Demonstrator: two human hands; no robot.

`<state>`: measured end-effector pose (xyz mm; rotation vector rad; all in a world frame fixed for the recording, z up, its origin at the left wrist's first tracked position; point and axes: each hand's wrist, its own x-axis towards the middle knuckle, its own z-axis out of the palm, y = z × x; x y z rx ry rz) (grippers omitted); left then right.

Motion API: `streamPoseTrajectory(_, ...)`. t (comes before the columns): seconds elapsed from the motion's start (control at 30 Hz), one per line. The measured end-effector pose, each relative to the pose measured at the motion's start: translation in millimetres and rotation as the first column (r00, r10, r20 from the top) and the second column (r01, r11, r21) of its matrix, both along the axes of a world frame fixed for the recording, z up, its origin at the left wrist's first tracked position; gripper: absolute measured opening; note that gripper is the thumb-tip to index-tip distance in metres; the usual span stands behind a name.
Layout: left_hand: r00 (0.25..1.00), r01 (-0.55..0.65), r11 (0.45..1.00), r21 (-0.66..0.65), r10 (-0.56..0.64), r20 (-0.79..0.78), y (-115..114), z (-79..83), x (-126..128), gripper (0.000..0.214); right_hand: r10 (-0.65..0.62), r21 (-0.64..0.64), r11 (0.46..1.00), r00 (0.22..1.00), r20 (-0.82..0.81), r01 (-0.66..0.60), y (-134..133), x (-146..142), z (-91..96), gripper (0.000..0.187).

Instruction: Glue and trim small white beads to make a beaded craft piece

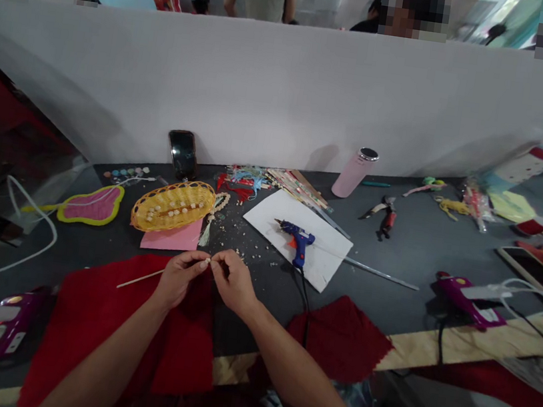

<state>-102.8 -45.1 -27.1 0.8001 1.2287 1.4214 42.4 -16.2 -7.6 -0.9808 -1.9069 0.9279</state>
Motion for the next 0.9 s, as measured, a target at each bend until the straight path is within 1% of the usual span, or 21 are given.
streamPoseTrajectory(0.2, 1.0, 0.011, 1.0, 0.009, -0.011, -0.01, -0.3, -2.0, -1.3, 0.019, 0.029, 0.061, 0.998, 0.999, 0.027, -0.031, -0.3, 1.0, -0.2, 0.013)
streamPoseTrajectory(0.43, 0.997, 0.034, 0.999, 0.027, -0.032, -0.067, -0.9, -3.4, -2.9, 0.017, 0.043, 0.133, 0.989, 0.986, 0.159, -0.064, 1.4, 3.7, -1.8, 0.014)
streamPoseTrajectory(0.63, 0.995, 0.059, 0.998, 0.017, -0.057, -0.082, -0.8, -6.1, -3.9, 0.016, 0.05, 0.176, 0.98, 0.978, 0.203, -0.087, 2.9, 5.2, -5.7, 0.016)
streamPoseTrajectory(0.73, 0.992, 0.076, 0.997, 0.019, -0.074, -0.105, -1.0, -5.1, -4.0, 0.016, 0.078, 0.178, 0.978, 0.983, 0.166, -0.108, 3.8, 5.3, -7.8, 0.016)
streamPoseTrajectory(0.8, 0.989, 0.072, 0.997, 0.038, -0.066, -0.134, -1.5, -3.0, -3.8, 0.016, 0.08, 0.141, 0.986, 0.993, 0.093, -0.092, 3.9, 5.0, -8.7, 0.014)
streamPoseTrajectory(0.87, 0.982, 0.069, 0.995, 0.074, -0.054, -0.183, -2.0, 0.2, -3.5, 0.014, 0.044, 0.049, 0.998, 0.999, -0.032, -0.042, 3.9, 4.7, -9.2, 0.012)
streamPoseTrajectory(0.9, 0.975, 0.071, 0.992, 0.101, -0.048, -0.217, -2.2, 2.0, -3.4, 0.014, 0.024, -0.026, 0.999, 0.994, -0.107, -0.027, 4.0, 4.6, -9.4, 0.012)
